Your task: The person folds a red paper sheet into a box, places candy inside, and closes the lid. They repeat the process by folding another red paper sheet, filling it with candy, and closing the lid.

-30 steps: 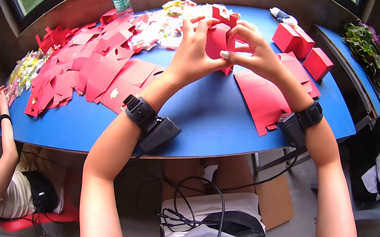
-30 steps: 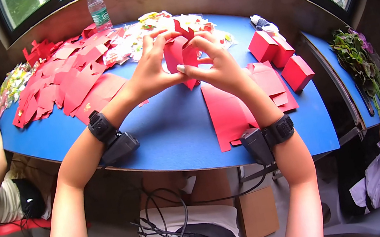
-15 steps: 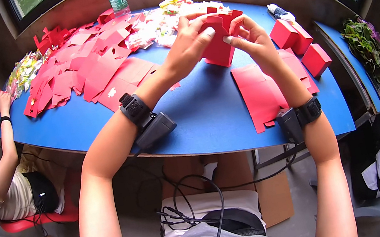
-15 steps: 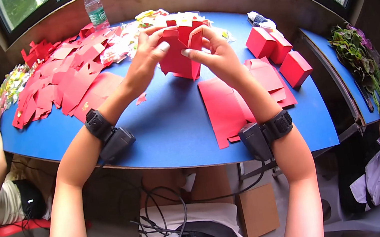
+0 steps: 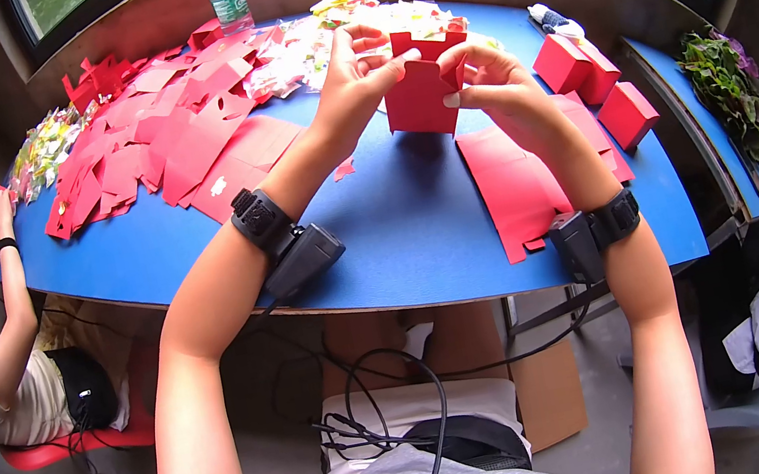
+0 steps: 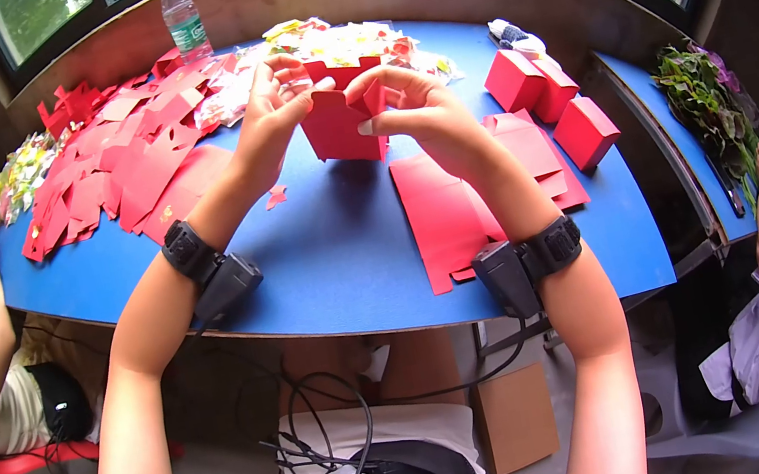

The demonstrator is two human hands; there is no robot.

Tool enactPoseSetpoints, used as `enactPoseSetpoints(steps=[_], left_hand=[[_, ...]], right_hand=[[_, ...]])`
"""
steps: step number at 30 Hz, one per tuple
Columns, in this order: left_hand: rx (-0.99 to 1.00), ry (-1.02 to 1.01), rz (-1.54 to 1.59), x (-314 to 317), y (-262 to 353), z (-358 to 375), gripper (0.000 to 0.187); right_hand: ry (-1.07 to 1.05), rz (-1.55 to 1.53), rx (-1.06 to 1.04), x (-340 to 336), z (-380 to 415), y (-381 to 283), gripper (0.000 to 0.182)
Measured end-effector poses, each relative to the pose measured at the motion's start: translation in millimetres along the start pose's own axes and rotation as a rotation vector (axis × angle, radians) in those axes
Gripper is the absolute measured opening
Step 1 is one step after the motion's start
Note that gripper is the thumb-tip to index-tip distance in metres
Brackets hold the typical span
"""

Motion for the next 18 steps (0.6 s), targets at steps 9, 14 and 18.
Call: enactPoseSetpoints(steps=[9, 14, 18], left_hand=[[0.221, -0.105, -0.358, 1, 5, -5, 0.027], [0.102, -0.164, -0.162, 1, 8, -3, 0.043], [0.253, -0.204, -0.554, 1, 13, -3, 0.039]], right_hand=[[0.019, -0.003, -0.041, -2, -1, -1, 0.018], [0.06, -0.136, -0.087, -6, -3, 5, 0.024], [0.059, -0.239, -0.05, -8, -1, 5, 0.034]])
Point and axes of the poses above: each hand's wrist, its own z-axis away from the middle knuckle, its own x-axis out of the palm, y = z × x, the point moved 3 cm from there along -z, towards the middle knuckle, and after that the axes turned 10 degrees about -y, right-handed, at the moved point
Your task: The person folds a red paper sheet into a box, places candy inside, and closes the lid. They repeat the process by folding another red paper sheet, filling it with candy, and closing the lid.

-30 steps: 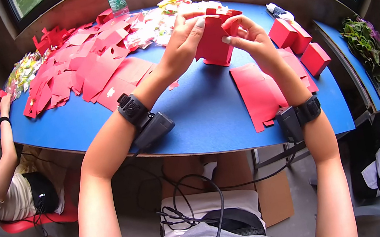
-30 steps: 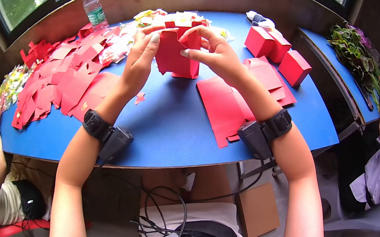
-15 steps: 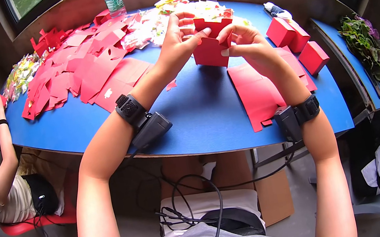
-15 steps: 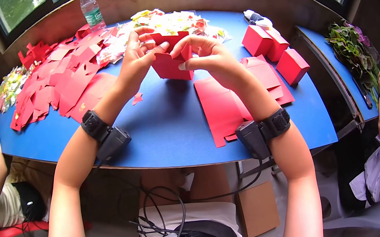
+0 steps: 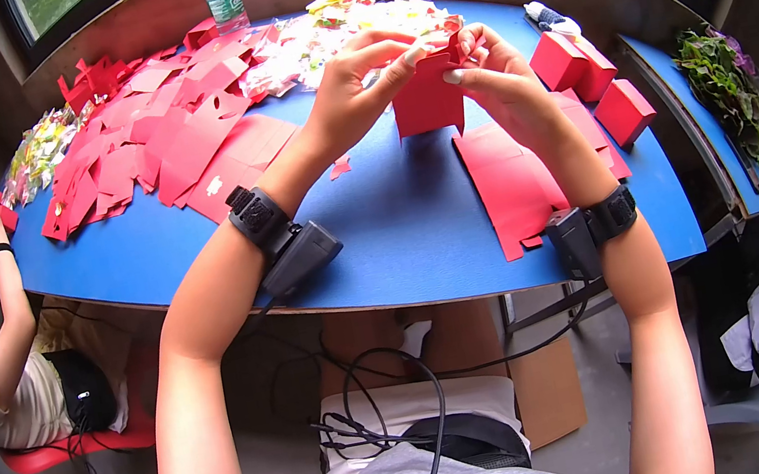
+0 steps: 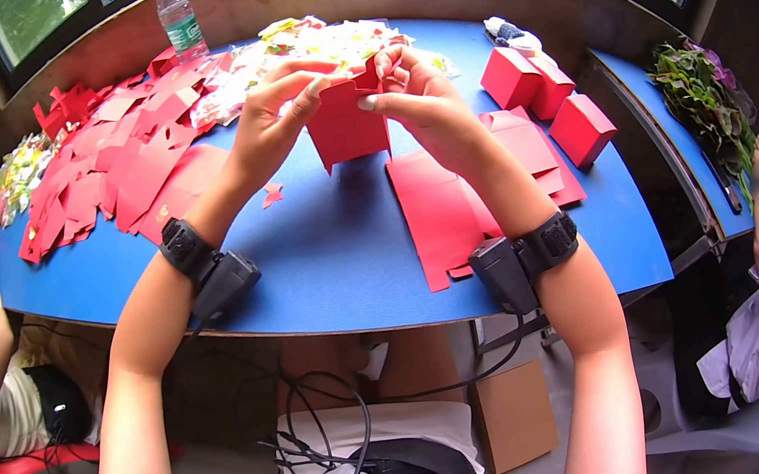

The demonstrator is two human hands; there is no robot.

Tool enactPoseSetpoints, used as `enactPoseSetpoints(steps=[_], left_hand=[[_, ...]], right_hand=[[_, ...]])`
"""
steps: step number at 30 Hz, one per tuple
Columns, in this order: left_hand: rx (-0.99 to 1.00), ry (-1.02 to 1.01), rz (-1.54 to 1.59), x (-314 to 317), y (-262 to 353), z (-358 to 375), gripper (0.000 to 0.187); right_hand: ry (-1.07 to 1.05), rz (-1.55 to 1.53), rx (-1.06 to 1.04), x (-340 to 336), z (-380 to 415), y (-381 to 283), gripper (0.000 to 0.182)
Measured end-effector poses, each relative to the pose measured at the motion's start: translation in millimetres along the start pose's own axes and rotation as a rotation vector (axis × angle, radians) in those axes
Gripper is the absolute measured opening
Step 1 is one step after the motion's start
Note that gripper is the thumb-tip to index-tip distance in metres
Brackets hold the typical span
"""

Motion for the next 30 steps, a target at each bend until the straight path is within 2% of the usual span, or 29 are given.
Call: enactPoseSetpoints(steps=[1, 2, 4, 7, 9, 10, 12, 17, 19, 20, 21, 23, 25, 27, 30], left_hand=[[0.128, 0.024, -0.179, -1, 7, -1, 0.038], [0.128, 0.022, -0.179, -4, 7, -1, 0.038], [0.267, -0.084, -0.412, -7, 12, -1, 0.03], [0.26, -0.117, -0.535, -3, 17, 0, 0.027], [0.296, -0.12, -0.518, 0, 21, 1, 0.024], [0.238, -0.145, -0.454, 2, 19, 0, 0.024], [0.173, -0.179, -0.405, 6, 21, 0, 0.025], [0.259, -0.18, -0.405, 3, 13, -1, 0.019], [0.179, -0.202, -0.486, 1, 18, 0, 0.019], [0.227, -0.133, -0.429, 3, 24, -1, 0.021], [0.233, -0.135, -0.429, 1, 27, 0, 0.021], [0.062, -0.249, -0.539, -1, 22, 1, 0.025], [0.057, -0.298, -0.541, 1, 19, 3, 0.024], [0.047, -0.309, -0.574, 2, 14, 4, 0.023], [0.114, -0.282, -0.467, 2, 13, 1, 0.019]], right_hand=[[0.001, -0.001, 0.0, 1, 0, 0, 0.034], [0.007, -0.008, 0.003, 1, 0, 0, 0.039], [0.015, -0.015, 0.006, 2, 0, 0, 0.044], [0.029, -0.028, 0.027, 1, 2, 2, 0.051], [-0.009, 0.028, 0.036, -6, 1, 6, 0.048], [-0.007, 0.035, 0.035, -8, 1, 6, 0.048], [0.024, -0.121, 0.053, -8, -1, 9, 0.041], [0.048, 0.013, 0.068, -8, -3, 16, 0.034], [0.082, 0.06, 0.097, -5, -3, 14, 0.033], [0.082, 0.065, 0.097, -3, -3, 14, 0.033], [0.042, 0.182, 0.079, -1, -3, 14, 0.033], [-0.034, 0.489, 0.077, -3, -3, 15, 0.031], [-0.048, 0.704, 0.127, -7, -2, 20, 0.032], [-0.034, 0.643, 0.088, -10, -2, 23, 0.033], [-0.03, 0.606, 0.159, -12, -1, 24, 0.03]])
Point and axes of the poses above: each hand's wrist, its own z-axis away from the middle knuckle, its own x-axis out of the palm, y = z × x, the point moved 3 cm from there along -z, towards the middle knuckle, and after that the axes turned 10 degrees about -y, right-handed, at the moved point
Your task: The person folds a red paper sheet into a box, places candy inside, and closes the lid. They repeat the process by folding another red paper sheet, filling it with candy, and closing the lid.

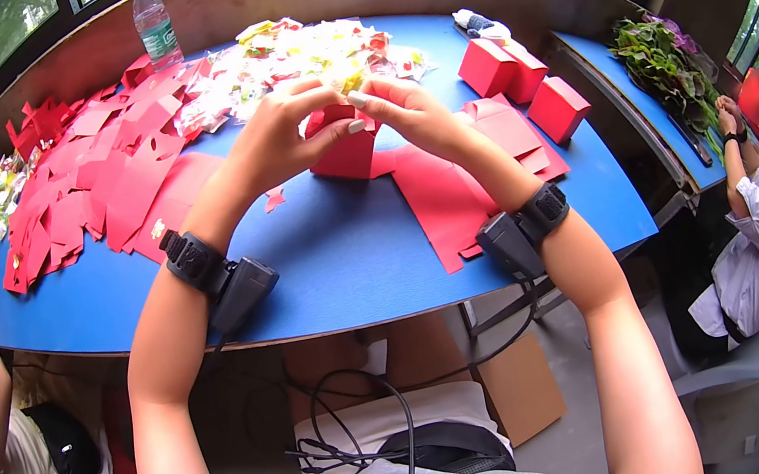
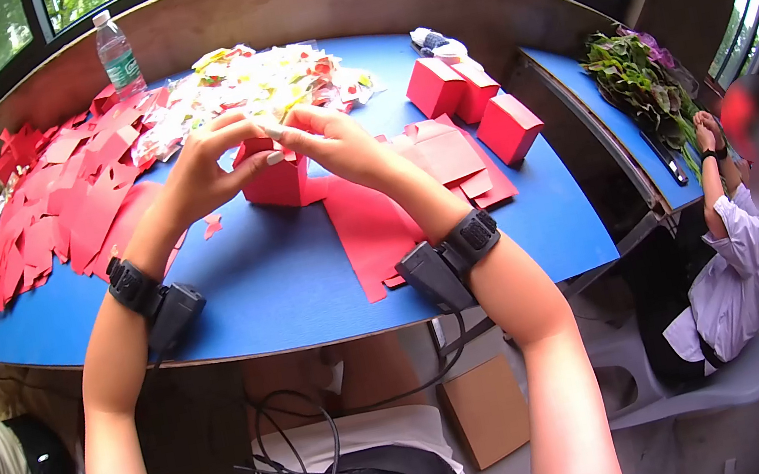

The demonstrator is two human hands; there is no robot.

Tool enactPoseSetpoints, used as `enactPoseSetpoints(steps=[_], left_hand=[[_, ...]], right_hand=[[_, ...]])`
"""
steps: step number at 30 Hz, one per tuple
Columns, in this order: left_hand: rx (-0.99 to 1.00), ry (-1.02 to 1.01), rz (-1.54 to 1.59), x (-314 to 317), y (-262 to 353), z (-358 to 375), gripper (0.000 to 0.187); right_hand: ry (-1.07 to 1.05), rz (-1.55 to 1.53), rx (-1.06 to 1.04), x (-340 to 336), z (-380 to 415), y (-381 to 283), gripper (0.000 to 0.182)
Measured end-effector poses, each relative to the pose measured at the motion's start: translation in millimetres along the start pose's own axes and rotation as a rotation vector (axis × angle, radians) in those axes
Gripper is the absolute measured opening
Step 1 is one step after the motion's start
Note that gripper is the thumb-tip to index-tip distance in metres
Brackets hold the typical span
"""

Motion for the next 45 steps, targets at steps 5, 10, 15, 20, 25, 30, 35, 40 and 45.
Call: enactPoseSetpoints(steps=[5, 10, 15, 20, 25, 30, 35, 40, 45], left_hand=[[-0.025, 0.009, 0.312, 7, -13, 2, 0.017], [-0.23, -0.08, 0.699, 14, -33, 7, 0.023], [-0.326, -0.045, 0.764, 11, -27, 6, 0.023], [-0.429, -0.101, 0.724, 31, -50, 13, 0.029], [-0.485, 0.0, 1.066, 42, -30, 9, 0.029], [-0.301, 0.132, 0.966, 35, -25, 4, 0.019], [-0.287, 0.173, 1.064, 33, -29, 6, 0.019], [-0.279, 0.271, 1.136, 31, -18, 2, 0.019], [-0.28, 0.279, 1.144, 33, -24, 2, 0.021]], right_hand=[[-0.004, -0.033, 0.053, 1, -1, 0, 0.032], [-0.076, -0.051, 0.121, 7, -4, 11, 0.026], [-0.058, -0.111, 0.305, 5, 5, 1, 0.036], [-0.14, -0.107, 0.168, 8, 1, 5, 0.051], [-0.186, -0.12, 0.284, 7, 12, -13, 0.057], [-0.316, -0.32, 0.174, 9, 13, -18, 0.072], [-0.292, -0.379, 0.1, 13, 7, -2, 0.077], [-0.225, -0.436, 0.077, 16, 8, -8, 0.071], [-0.131, -0.267, 0.014, 18, 0, -4, 0.073]])
Point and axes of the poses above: each hand's wrist, its own z-axis away from the middle knuckle, its own x-axis out of the palm, y = z × x, the point moved 3 cm from there along -z, towards the middle knuckle, and after that the axes turned 10 degrees about -y, right-handed, at the moved point
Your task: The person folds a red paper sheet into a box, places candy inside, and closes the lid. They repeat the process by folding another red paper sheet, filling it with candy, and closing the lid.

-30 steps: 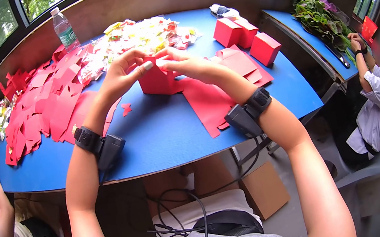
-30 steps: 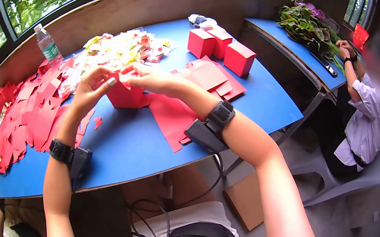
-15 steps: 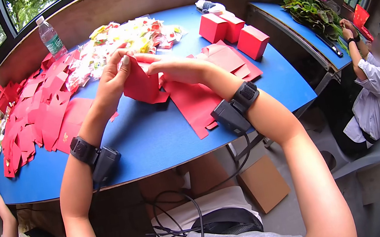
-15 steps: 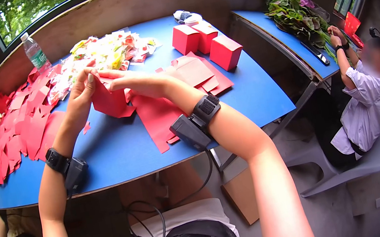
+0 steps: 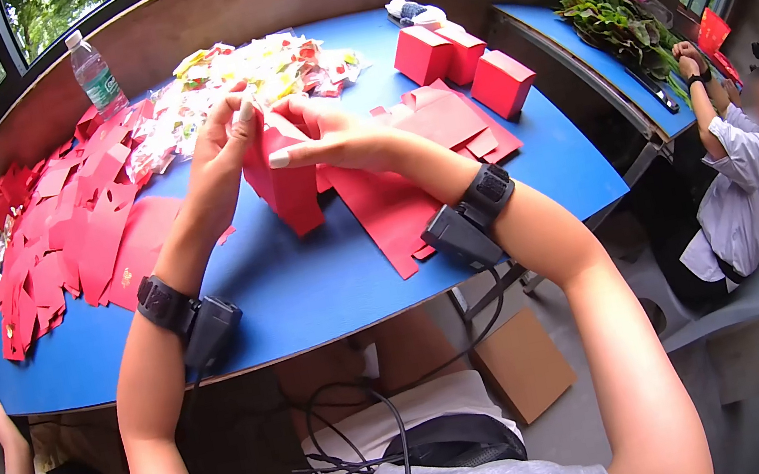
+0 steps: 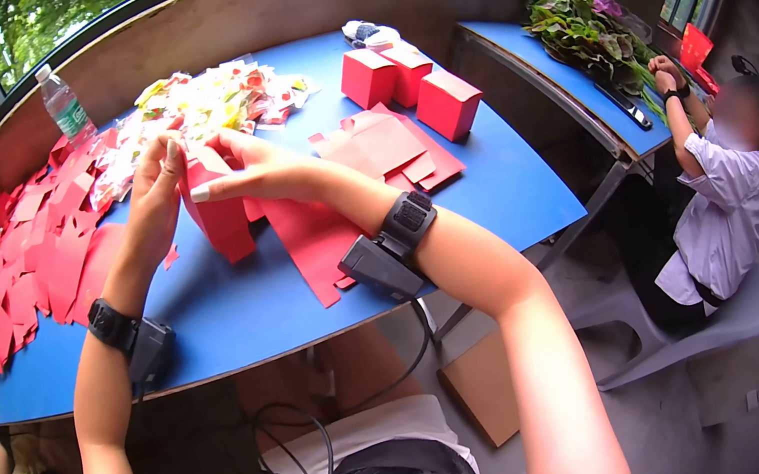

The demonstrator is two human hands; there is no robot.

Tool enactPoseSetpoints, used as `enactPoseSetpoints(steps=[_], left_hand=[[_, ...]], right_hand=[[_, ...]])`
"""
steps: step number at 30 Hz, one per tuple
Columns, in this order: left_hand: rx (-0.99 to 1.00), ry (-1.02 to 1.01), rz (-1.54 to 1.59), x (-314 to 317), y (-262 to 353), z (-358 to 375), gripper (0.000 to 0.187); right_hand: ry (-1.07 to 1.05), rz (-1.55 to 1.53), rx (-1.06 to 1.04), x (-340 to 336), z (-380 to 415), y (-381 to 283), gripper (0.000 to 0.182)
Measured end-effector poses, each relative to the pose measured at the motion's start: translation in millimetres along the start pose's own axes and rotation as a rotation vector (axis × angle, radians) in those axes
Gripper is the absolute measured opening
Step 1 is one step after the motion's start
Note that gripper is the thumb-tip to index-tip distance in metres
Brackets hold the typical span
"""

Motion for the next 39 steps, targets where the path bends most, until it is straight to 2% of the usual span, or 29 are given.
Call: enactPoseSetpoints(steps=[2, 4, 5, 7, 8, 10, 12, 14, 16, 18, 22, 26, 28, 29, 31, 35, 39], left_hand=[[-0.053, -0.043, -0.216, -3, 5, 0, 0.023], [-0.032, -0.003, -0.286, 2, 8, -1, 0.024], [0.006, -0.009, -0.336, 3, 9, -2, 0.022], [0.053, 0.025, -0.469, 2, 10, -2, 0.02], [0.073, 0.051, -0.39, 4, 10, -2, 0.021], [0.16, 0.099, -0.501, -2, 7, -4, 0.019], [0.079, 0.079, -0.534, -9, 6, -3, 0.018], [0.044, 0.011, -0.367, -3, 6, -2, 0.017], [0.017, 0.023, -0.352, -5, 6, -2, 0.017], [0.113, 0.063, -0.566, -5, 10, -3, 0.017], [0.162, 0.099, -0.606, 6, 22, 2, 0.018], [0.16, 0.097, -0.596, 9, 23, 3, 0.017], [0.197, 0.102, -0.696, 8, 20, 2, 0.021], [0.198, 0.103, -0.693, 8, 18, 1, 0.021], [0.197, 0.065, -0.485, 7, 12, -1, 0.03], [0.123, 0.029, -0.407, 6, 6, -1, 0.043], [0.124, 0.065, -0.38, 7, 8, -2, 0.046]], right_hand=[[0.044, 0.025, -0.016, 2, 2, -4, 0.079], [0.212, 0.47, -0.14, -5, -1, -8, 0.081], [0.257, 0.605, -0.194, -7, -1, -9, 0.077], [0.332, 0.827, -0.248, -7, 4, -17, 0.079], [0.364, 0.911, -0.259, -7, 4, -18, 0.08], [0.355, 0.893, -0.227, -10, 5, -19, 0.084], [0.334, 0.997, -0.192, -10, 7, -22, 0.084], [0.33, 1.021, -0.221, -10, 7, -22, 0.083], [0.333, 1.048, -0.249, -9, 6, -23, 0.082], [0.367, 1.074, -0.218, -8, 7, -24, 0.081], [0.384, 1.097, -0.189, -5, 8, -26, 0.081], [0.457, 1.208, -0.25, -2, 10, -28, 0.078], [0.46, 1.222, -0.268, -3, 10, -27, 0.077], [0.458, 1.225, -0.266, -3, 11, -27, 0.077], [0.467, 1.24, -0.264, -2, 10, -28, 0.075], [0.474, 1.268, -0.293, 0, 10, -30, 0.075], [0.497, 1.301, -0.329, 0, 10, -29, 0.075]])
Point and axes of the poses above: each hand's wrist, its own z-axis away from the middle knuckle, its own x-axis out of the palm, y = z × x, the point moved 3 cm from there along -z, towards the middle knuckle, and after that the axes turned 10 degrees about -y, right-handed, at the moved point
